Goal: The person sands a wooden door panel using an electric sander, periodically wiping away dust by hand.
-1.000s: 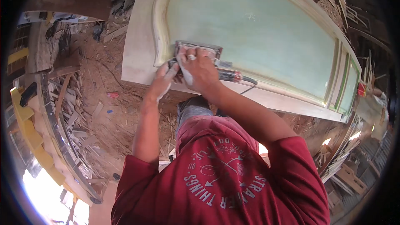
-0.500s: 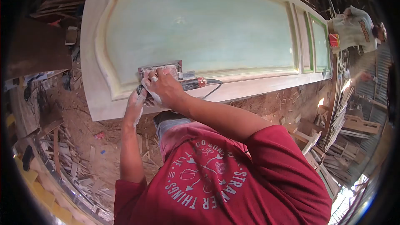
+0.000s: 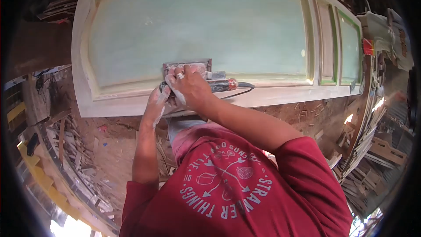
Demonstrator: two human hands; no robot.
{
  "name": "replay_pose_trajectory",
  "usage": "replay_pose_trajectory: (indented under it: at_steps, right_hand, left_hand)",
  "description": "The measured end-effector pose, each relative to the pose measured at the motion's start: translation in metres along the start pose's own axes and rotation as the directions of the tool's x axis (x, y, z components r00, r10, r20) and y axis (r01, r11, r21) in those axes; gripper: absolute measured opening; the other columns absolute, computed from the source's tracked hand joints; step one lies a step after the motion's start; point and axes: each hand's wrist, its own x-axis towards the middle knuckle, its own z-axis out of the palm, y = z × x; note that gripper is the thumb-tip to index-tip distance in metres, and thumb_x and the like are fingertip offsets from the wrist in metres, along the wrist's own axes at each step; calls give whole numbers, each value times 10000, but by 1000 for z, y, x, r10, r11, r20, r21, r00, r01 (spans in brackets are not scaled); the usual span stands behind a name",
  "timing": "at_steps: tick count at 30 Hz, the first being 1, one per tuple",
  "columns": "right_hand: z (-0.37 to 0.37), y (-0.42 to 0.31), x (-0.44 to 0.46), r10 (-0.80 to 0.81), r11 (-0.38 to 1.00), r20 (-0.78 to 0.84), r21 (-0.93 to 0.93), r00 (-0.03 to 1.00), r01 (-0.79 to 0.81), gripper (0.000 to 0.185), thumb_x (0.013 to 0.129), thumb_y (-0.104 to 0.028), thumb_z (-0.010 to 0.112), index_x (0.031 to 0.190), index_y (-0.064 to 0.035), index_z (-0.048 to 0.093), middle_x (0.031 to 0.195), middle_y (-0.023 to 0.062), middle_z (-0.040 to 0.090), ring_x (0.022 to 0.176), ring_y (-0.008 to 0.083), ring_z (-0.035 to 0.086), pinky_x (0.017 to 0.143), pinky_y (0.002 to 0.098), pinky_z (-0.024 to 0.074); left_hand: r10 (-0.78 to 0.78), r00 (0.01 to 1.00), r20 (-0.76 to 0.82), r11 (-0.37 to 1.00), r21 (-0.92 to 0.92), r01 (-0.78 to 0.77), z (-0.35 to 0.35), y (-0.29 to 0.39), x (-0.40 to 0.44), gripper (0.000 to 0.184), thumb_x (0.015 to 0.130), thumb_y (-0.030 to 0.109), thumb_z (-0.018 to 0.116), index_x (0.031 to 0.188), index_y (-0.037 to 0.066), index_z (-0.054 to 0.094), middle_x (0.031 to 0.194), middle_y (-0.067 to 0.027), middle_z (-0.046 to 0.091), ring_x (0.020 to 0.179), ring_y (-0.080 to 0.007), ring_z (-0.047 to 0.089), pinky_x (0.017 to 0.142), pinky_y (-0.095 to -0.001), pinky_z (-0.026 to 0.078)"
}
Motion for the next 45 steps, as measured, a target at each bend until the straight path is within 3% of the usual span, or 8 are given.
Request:
replay_pose_trajectory:
  at_steps: [8, 12, 18, 25, 29, 32, 37, 45]
  right_hand:
    - [-78, 109, -99, -16, 999, -41, 40, 999, 18, 585, 855, -259, 791, 1371, -16, 660, 1340, 226, 662, 1197, 432, 623, 945, 547, 578]
    - [-100, 164, -148, 43, 997, 157, -65, 987, -34, 733, 822, -296, 833, 1471, -20, 631, 1333, 232, 653, 1174, 435, 617, 967, 521, 560]
    - [-161, 197, -181, 128, 986, 201, -133, 971, -102, 637, 736, -304, 901, 1271, -19, 706, 1226, 214, 694, 1167, 434, 642, 962, 512, 584]
    - [-148, 190, -172, 91, 987, 196, -151, 976, -62, 550, 751, -298, 903, 1205, -75, 687, 1206, 168, 708, 1164, 429, 654, 911, 520, 621]
    - [-130, 157, -139, 48, 991, 228, -136, 972, -17, 496, 836, -302, 807, 1238, -44, 675, 1225, 205, 675, 1145, 430, 646, 872, 508, 615]
    - [-108, 131, -114, 59, 982, 270, -188, 961, -8, 490, 839, -261, 781, 1253, -22, 672, 1206, 226, 669, 1138, 444, 645, 841, 510, 618]
    - [-72, 101, -83, -57, 983, 164, -164, 985, 85, 573, 861, -180, 707, 1390, 27, 641, 1199, 254, 665, 1130, 439, 660, 775, 487, 633]
    - [-46, 55, -42, -70, 983, 205, -153, 976, 102, 593, 858, -178, 732, 1404, 22, 614, 1313, 254, 662, 1182, 424, 665, 801, 473, 632]
  left_hand:
    - [-30, 999, -11, 996, -82, 29, 163, -17, 41, 376, 1185, 373, 618, 1359, 43, 664, 1040, -18, 742, 819, -92, 692, 753, -284, 588]
    - [-61, 992, 113, 998, -20, 63, 228, -25, 61, 380, 1181, 375, 631, 1340, 31, 663, 1052, -9, 741, 839, -83, 711, 769, -285, 616]
    - [-42, 996, 83, 993, 110, 33, 319, -45, 87, 363, 1167, 355, 661, 1301, 17, 670, 1029, -14, 736, 820, -93, 711, 738, -298, 613]
    - [15, 997, 74, 1000, 21, -16, 302, -43, 77, 345, 1159, 338, 676, 1303, 24, 678, 1010, -9, 726, 831, -87, 700, 749, -307, 607]
    - [-30, 999, 22, 998, 56, 28, 253, -36, 61, 366, 1174, 358, 655, 1335, 31, 687, 1074, 7, 718, 937, -77, 666, 862, -302, 578]
    - [107, 991, -86, 988, 124, -96, 217, -29, 49, 374, 1145, 351, 690, 1275, 1, 706, 1045, -42, 748, 925, -127, 683, 841, -337, 576]
    - [43, 997, -66, 997, -65, -47, 159, -28, 33, 366, 1180, 353, 643, 1352, 35, 699, 1093, 7, 729, 935, -78, 652, 854, -291, 560]
    - [53, 988, -146, 995, -81, -66, 100, -21, 12, 347, 1181, 368, 641, 1301, 47, 696, 1040, 11, 722, 877, -73, 657, 794, -283, 558]
